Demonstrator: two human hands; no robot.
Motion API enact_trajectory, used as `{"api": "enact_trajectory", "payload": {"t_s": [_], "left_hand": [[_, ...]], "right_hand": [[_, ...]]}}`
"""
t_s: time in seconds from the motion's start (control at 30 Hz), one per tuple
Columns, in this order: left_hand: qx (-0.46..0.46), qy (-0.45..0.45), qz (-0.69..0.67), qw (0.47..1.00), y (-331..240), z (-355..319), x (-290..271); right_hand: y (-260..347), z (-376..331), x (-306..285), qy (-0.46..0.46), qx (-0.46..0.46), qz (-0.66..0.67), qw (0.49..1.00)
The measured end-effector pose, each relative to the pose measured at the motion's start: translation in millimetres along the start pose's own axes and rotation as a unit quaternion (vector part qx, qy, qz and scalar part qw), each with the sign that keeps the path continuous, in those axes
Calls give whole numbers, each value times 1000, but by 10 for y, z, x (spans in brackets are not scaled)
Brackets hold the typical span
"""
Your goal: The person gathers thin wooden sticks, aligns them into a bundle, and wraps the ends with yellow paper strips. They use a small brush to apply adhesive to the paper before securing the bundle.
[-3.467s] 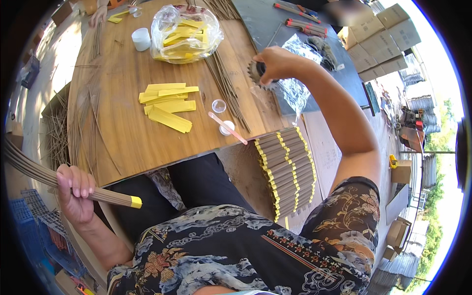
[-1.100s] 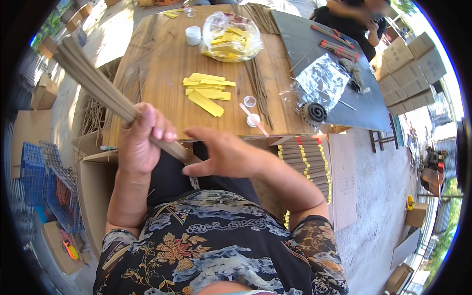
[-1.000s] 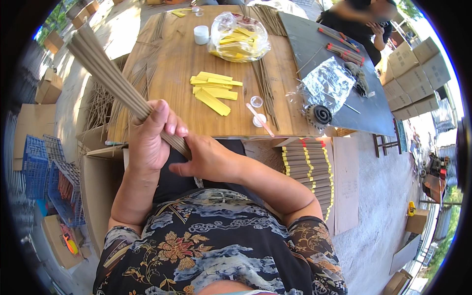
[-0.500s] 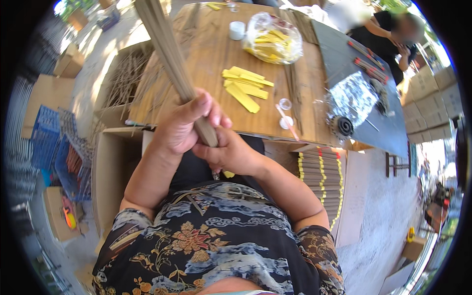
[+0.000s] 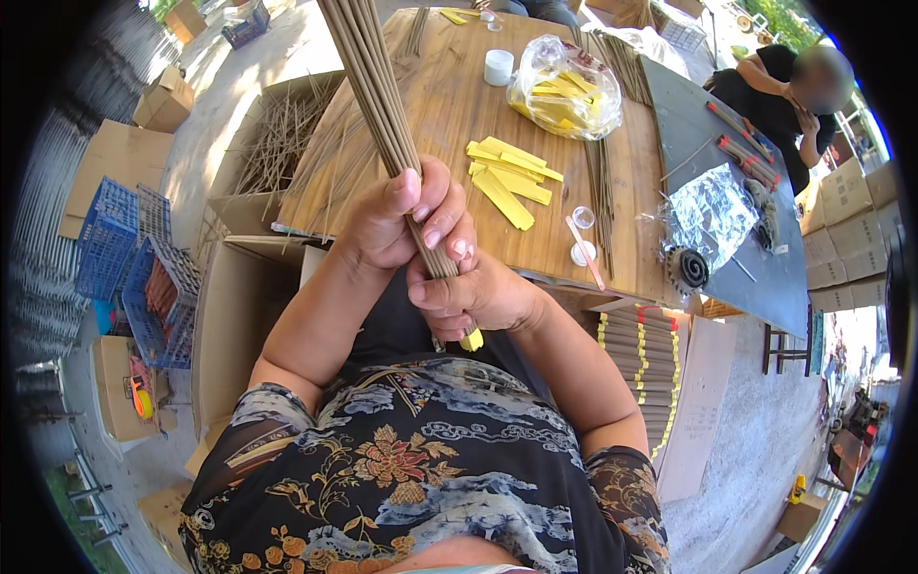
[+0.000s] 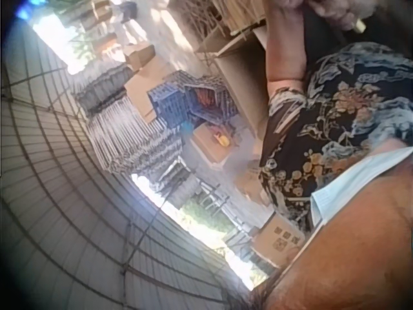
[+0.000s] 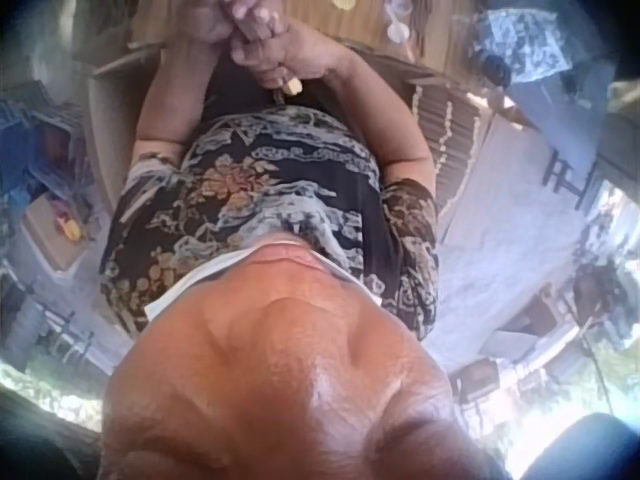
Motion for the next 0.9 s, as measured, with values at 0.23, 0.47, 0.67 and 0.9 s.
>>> {"api": "enact_trajectory", "payload": {"t_s": [0.23, 0.47, 0.67, 0.9], "left_hand": [[91, 92, 1, 992, -81, 108, 108], [122, -169, 110, 972, -418, -35, -263], [178, -328, 242, 896, -455, -145, -151], [141, -333, 174, 916, -399, -133, -199]], "right_hand": [[-15, 14, 37, 47, 21, 11, 999], [367, -119, -209, -233, -104, -295, 921], [487, -203, -337, -442, -219, -561, 664], [265, -13, -267, -262, -119, -386, 876]]}}
Point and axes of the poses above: each hand's wrist, its own z-axis towards the middle knuckle, its own x-axis out of the palm, y = z × x, the point moved 8 cm from there along z, towards the middle knuckle, and after that the axes turned 5 degrees about x, right-handed, at the moved point
